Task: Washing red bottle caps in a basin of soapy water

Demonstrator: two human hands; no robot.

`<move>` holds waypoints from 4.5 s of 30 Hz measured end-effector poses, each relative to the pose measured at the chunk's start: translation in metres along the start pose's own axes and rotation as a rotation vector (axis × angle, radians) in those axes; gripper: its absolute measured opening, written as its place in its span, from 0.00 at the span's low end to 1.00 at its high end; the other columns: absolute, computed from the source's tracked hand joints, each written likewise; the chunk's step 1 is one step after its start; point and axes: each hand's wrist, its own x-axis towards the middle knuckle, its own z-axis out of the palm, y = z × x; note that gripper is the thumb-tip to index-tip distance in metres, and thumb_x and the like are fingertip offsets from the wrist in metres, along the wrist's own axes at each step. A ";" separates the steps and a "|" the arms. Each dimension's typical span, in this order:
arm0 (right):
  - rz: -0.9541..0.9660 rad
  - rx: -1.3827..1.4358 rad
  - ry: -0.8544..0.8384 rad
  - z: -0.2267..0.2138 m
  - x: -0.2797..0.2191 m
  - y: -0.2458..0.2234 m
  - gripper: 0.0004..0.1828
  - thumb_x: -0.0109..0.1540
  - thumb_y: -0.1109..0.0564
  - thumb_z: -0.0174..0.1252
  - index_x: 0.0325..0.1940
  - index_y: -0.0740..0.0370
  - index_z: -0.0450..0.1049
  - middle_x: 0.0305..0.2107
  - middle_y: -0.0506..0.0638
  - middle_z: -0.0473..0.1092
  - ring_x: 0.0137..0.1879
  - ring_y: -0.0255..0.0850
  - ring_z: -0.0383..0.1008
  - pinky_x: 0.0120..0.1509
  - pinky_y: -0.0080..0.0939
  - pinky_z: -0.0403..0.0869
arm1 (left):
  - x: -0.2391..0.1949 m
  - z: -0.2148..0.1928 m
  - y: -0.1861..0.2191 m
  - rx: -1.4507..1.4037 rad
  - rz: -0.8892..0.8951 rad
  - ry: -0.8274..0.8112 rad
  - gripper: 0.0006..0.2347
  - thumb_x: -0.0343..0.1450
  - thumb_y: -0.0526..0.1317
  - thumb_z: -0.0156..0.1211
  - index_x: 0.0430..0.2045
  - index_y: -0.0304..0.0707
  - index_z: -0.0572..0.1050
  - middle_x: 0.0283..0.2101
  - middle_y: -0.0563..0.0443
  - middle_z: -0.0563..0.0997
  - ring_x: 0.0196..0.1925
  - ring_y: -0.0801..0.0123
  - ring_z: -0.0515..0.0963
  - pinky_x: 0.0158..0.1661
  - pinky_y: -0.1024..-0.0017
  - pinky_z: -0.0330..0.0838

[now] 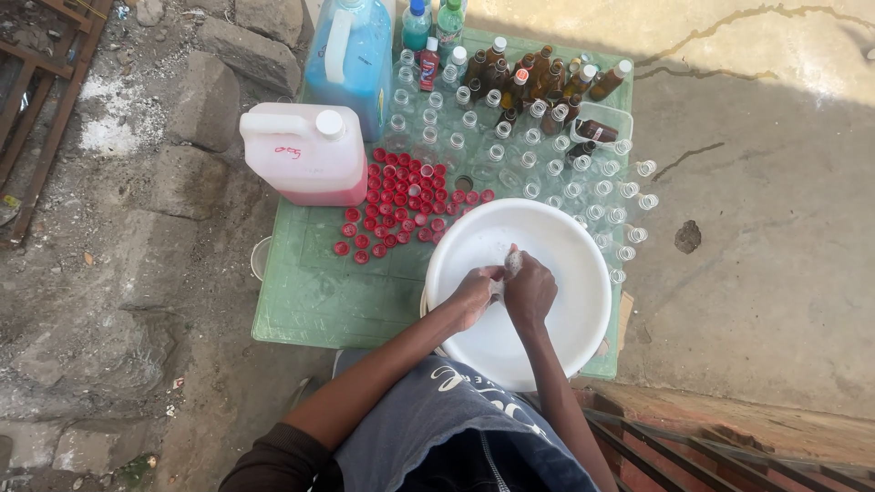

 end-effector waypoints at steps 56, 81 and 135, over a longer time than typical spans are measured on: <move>0.258 0.067 -0.032 -0.011 0.009 0.056 0.12 0.66 0.49 0.54 0.37 0.58 0.77 0.26 0.55 0.74 0.38 0.58 0.74 0.46 0.57 0.70 | 0.017 -0.158 0.015 1.691 0.492 0.713 0.06 0.64 0.32 0.60 0.31 0.32 0.74 0.38 0.43 0.73 0.40 0.57 0.79 0.35 0.70 0.79; 0.096 0.249 -0.085 -0.018 0.032 0.070 0.14 0.63 0.46 0.59 0.36 0.60 0.77 0.28 0.56 0.75 0.40 0.60 0.74 0.48 0.53 0.69 | -0.037 0.021 0.055 1.681 0.165 -0.188 0.26 0.66 0.46 0.60 0.56 0.32 0.64 0.58 0.30 0.63 0.61 0.37 0.61 0.51 0.40 0.65; 0.060 0.539 -0.007 0.040 0.010 0.046 0.08 0.62 0.62 0.47 0.42 0.71 0.64 0.34 0.70 0.68 0.45 0.65 0.70 0.50 0.59 0.67 | -0.018 -0.006 0.046 0.537 -0.125 0.297 0.23 0.68 0.36 0.42 0.57 0.18 0.58 0.55 0.23 0.68 0.58 0.39 0.68 0.52 0.52 0.69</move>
